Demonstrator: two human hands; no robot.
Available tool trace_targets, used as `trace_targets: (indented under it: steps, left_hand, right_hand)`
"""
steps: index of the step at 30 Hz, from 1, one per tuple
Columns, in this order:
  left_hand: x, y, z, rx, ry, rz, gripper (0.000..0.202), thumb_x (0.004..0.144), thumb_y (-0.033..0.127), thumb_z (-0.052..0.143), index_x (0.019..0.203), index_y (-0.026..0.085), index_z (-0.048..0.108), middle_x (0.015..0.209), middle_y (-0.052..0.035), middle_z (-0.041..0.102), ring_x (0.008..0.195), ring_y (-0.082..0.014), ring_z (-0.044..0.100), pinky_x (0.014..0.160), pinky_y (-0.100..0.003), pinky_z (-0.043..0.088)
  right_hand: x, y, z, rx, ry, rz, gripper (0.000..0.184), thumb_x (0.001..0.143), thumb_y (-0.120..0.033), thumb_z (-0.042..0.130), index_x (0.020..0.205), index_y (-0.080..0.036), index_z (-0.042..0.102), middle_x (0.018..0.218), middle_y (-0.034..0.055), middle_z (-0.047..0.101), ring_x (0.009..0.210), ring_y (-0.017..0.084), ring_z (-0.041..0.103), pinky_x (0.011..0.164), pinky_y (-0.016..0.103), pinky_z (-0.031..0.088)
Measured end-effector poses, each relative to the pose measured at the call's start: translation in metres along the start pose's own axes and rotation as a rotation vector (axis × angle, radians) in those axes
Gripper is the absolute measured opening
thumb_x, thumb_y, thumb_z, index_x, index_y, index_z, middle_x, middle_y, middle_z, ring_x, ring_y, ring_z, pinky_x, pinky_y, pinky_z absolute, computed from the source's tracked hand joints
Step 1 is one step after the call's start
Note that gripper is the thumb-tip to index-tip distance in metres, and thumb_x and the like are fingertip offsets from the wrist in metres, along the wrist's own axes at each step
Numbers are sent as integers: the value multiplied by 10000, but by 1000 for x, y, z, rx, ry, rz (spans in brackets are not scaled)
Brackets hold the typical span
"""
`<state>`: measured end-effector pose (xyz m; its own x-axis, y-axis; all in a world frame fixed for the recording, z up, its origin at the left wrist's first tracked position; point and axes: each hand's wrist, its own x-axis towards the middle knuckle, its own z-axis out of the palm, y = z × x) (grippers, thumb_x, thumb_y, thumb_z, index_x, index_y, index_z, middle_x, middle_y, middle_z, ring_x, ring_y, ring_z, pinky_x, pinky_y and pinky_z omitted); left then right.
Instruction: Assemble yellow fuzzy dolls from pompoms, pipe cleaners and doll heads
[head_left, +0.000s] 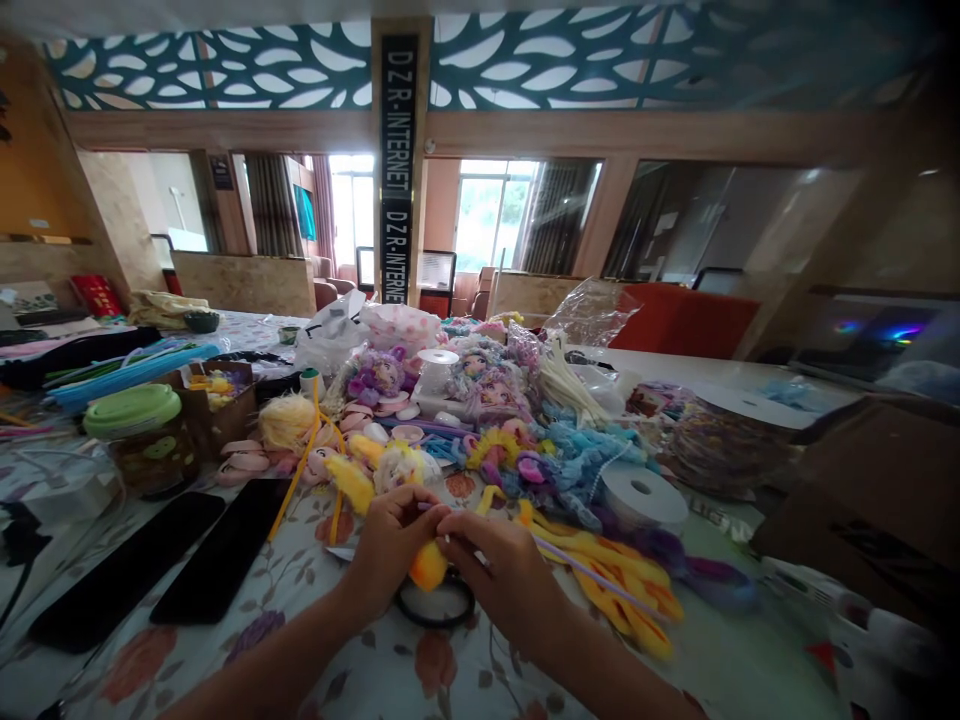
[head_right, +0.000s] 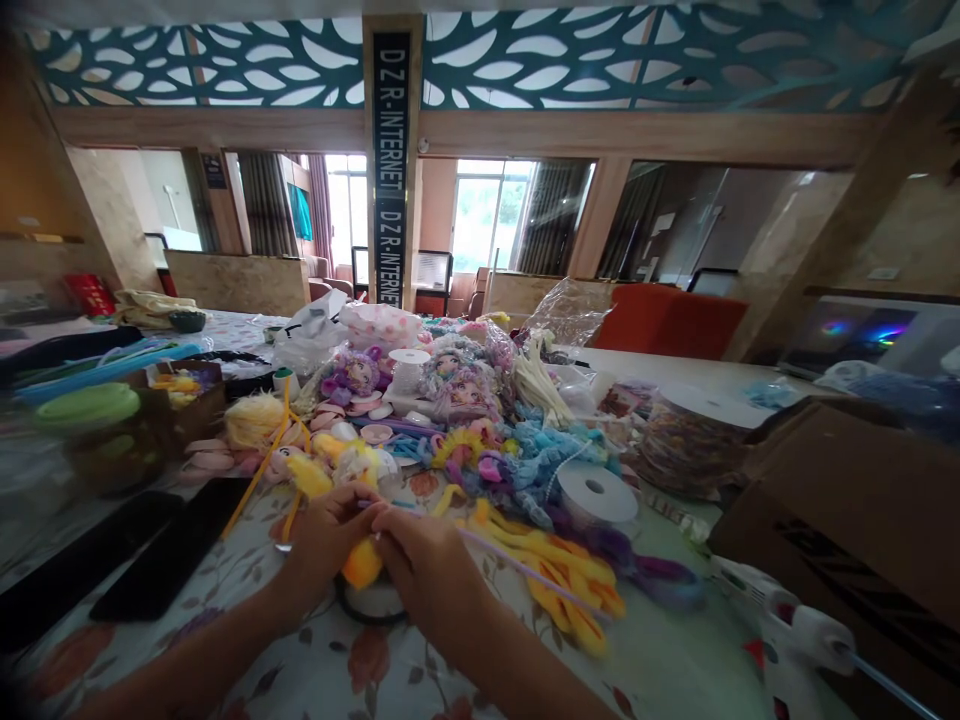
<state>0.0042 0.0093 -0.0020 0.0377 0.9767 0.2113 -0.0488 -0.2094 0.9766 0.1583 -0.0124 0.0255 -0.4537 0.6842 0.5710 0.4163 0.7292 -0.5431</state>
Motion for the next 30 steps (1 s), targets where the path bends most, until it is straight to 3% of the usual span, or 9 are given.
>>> trace_targets:
  steps: [6, 14, 17, 22, 25, 30]
  left_hand:
    - [-2, -3, 1, -98, -72, -35, 288, 779, 417, 633, 851, 145, 693, 767, -29, 680, 748, -150, 587, 689, -226, 460]
    - [-5, -6, 5, -49, -134, -45, 310, 776, 418, 643, 859, 130, 720, 809, -61, 712, 779, -175, 619, 716, -238, 484]
    - [-5, -6, 5, -83, -125, -71, 309, 767, 423, 653, 833, 126, 705, 788, -56, 708, 738, -163, 624, 682, -230, 496]
    - [-4, -8, 6, -173, -138, -103, 303, 772, 427, 651, 820, 128, 661, 751, -51, 700, 708, -157, 642, 666, -239, 520]
    - [-5, -9, 6, -172, -122, -87, 289, 759, 418, 668, 798, 132, 649, 725, -41, 694, 678, -136, 633, 652, -221, 517]
    - [-7, -9, 6, -164, -113, -79, 277, 738, 406, 694, 780, 134, 663, 724, -36, 692, 680, -129, 632, 648, -207, 518]
  right_hand:
    - [-10, 14, 5, 26, 54, -70, 168, 897, -144, 493, 965, -222, 624, 909, 43, 701, 800, 147, 654, 710, 223, 473]
    - [-21, 18, 11, -23, 180, 2, 105, 866, -132, 547, 802, -199, 597, 677, -9, 654, 594, 117, 601, 583, 200, 455]
    - [-22, 19, 11, -42, 249, -95, 118, 866, -114, 554, 866, -205, 629, 762, 11, 688, 658, 127, 617, 620, 211, 470]
    - [-20, 20, 7, -198, 376, -186, 152, 833, -77, 579, 869, -208, 649, 840, 55, 659, 777, 189, 559, 719, 327, 466]
    - [-21, 21, 6, -177, 355, -132, 142, 850, -91, 559, 864, -205, 643, 896, 66, 649, 837, 197, 570, 762, 341, 464]
    - [-23, 28, 13, 24, 318, 34, 109, 884, -146, 535, 876, -209, 623, 838, 27, 655, 769, 145, 614, 698, 243, 480]
